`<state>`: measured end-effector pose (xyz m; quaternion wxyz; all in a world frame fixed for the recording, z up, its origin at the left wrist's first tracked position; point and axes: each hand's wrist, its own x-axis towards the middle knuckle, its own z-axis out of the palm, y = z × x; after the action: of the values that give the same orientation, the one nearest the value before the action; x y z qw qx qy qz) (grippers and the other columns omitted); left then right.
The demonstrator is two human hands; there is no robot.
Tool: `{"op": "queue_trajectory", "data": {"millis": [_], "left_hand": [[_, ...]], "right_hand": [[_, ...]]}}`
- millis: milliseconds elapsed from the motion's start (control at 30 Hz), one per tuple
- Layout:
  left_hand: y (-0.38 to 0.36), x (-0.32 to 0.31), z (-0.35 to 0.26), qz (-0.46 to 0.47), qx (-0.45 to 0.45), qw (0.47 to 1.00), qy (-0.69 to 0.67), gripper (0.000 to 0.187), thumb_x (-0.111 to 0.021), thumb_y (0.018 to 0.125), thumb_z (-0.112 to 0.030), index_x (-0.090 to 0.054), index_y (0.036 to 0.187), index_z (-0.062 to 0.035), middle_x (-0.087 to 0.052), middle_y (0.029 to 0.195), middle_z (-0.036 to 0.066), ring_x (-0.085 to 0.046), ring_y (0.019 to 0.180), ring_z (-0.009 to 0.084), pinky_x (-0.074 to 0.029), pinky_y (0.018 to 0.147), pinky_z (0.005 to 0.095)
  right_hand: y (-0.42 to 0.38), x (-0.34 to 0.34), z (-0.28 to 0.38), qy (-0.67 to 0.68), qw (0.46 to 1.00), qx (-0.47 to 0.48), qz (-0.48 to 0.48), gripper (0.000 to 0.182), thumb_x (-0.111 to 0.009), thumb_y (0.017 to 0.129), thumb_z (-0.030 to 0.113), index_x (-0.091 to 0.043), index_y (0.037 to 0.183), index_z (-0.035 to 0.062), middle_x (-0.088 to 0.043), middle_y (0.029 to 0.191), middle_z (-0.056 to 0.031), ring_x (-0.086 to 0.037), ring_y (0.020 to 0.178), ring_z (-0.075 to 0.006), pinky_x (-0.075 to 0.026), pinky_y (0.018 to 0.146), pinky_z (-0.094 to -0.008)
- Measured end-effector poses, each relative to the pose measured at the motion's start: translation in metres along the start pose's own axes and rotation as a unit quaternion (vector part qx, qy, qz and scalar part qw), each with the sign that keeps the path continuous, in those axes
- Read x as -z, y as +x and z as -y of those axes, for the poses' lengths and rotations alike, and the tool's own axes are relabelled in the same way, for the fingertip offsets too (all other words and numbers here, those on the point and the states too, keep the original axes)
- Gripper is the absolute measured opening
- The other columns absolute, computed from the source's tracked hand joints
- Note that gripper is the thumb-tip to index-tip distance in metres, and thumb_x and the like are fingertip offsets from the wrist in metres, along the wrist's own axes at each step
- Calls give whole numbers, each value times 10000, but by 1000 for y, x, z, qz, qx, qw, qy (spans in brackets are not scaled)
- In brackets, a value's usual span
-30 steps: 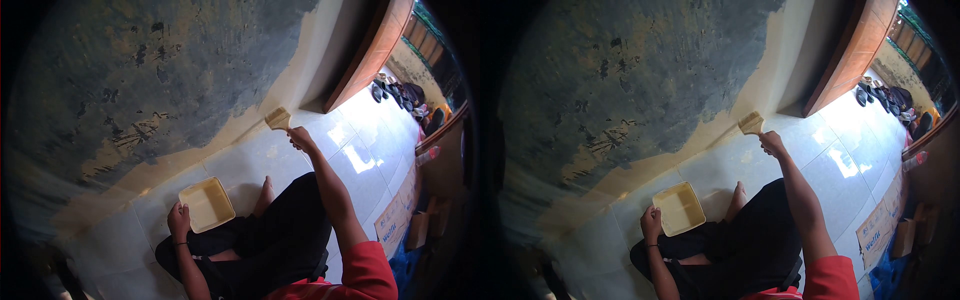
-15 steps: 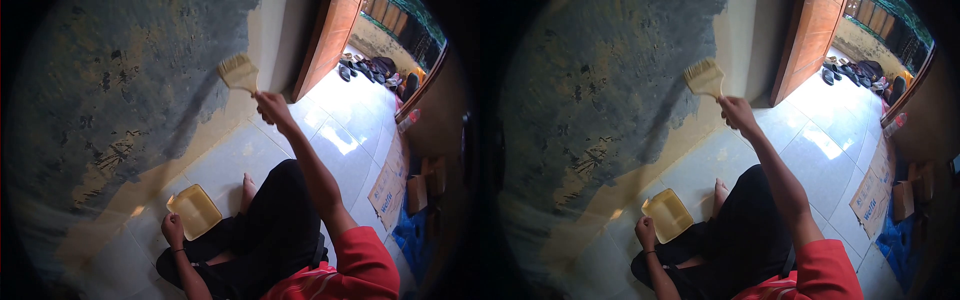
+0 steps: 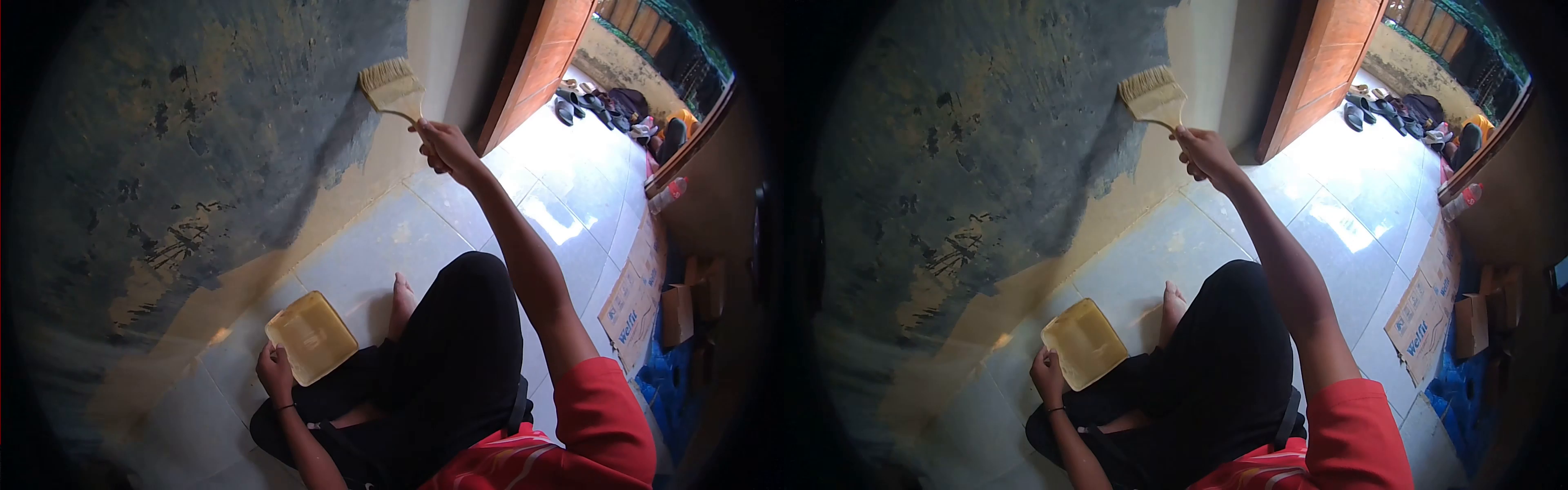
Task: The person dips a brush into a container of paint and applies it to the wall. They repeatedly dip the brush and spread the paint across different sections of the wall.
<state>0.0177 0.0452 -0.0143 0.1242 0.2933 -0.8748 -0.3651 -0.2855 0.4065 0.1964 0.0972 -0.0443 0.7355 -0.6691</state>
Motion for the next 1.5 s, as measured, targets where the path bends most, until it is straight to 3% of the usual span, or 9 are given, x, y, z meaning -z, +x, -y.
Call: {"op": "queue_trajectory", "data": {"millis": [300,400,533,733,833,1000,1167,1267,1500], "left_hand": [[5,-2,-6,-3,15,1000,22,339,-567,842,-212,-595,1056,49,-654,870,164,-625,722,242,-488,684,339],[7,-3,-3,-5,15,999,29,319,-570,846,-216,-597,1036,40,-658,866,157,-626,730,237,-490,690,338],[9,-1,-3,-4,24,1000,20,289,-572,849,-214,-598,1005,28,-660,865,153,-629,743,240,-492,696,343],[10,1,-7,-7,24,999,34,289,-575,847,-225,-600,993,23,-660,850,154,-634,751,243,-493,702,345],[11,1,-6,-4,23,999,32,303,-575,845,-243,-600,988,23,-661,855,155,-635,751,244,-493,702,346],[8,1,-10,-3,32,999,30,302,-563,845,-238,-599,988,25,-660,857,157,-635,745,254,-492,697,342],[6,2,-4,-1,18,1000,15,288,-559,845,-229,-593,990,17,-658,868,160,-634,759,257,-488,701,344],[6,2,-1,1,7,1000,12,280,-559,844,-223,-589,991,13,-656,878,160,-631,760,258,-485,702,347],[4,7,-9,17,14,1000,18,266,-562,845,-220,-586,1001,-5,-653,878,150,-625,732,256,-484,686,359]], "right_hand": [[8,4,-119,-64,986,-154,-16,417,-444,933,384,-581,1014,-2,-489,631,-44,-432,428,-106,-329,366,-261],[17,8,-144,-152,961,-229,-12,389,-456,929,356,-588,952,-9,-468,616,-29,-386,428,-99,-275,362,-256],[26,5,-162,-235,930,-283,-14,377,-467,922,338,-604,901,-13,-488,615,-37,-406,433,-108,-299,362,-263],[21,1,-148,-200,962,-180,44,405,-484,918,361,-616,957,-20,-489,615,-35,-407,429,-94,-308,356,-253],[9,7,-134,-154,977,-143,39,397,-484,913,348,-626,926,-22,-527,609,-56,-465,435,-114,-358,364,-266],[-10,-2,-91,-113,991,-70,18,391,-464,934,351,-618,922,-8,-502,601,-35,-433,419,-87,-342,362,-241],[-14,-12,-49,46,998,44,-6,358,-468,938,346,-591,859,19,-469,586,-3,-395,419,-53,-289,356,-214],[-3,-16,-9,124,986,108,-6,350,-478,936,354,-582,944,20,-473,616,-15,-375,419,-48,-266,353,-210],[30,-13,92,94,960,259,52,391,-418,954,333,-545,1104,-5,-452,628,-48,-335,400,-58,-227,354,-222]]}}
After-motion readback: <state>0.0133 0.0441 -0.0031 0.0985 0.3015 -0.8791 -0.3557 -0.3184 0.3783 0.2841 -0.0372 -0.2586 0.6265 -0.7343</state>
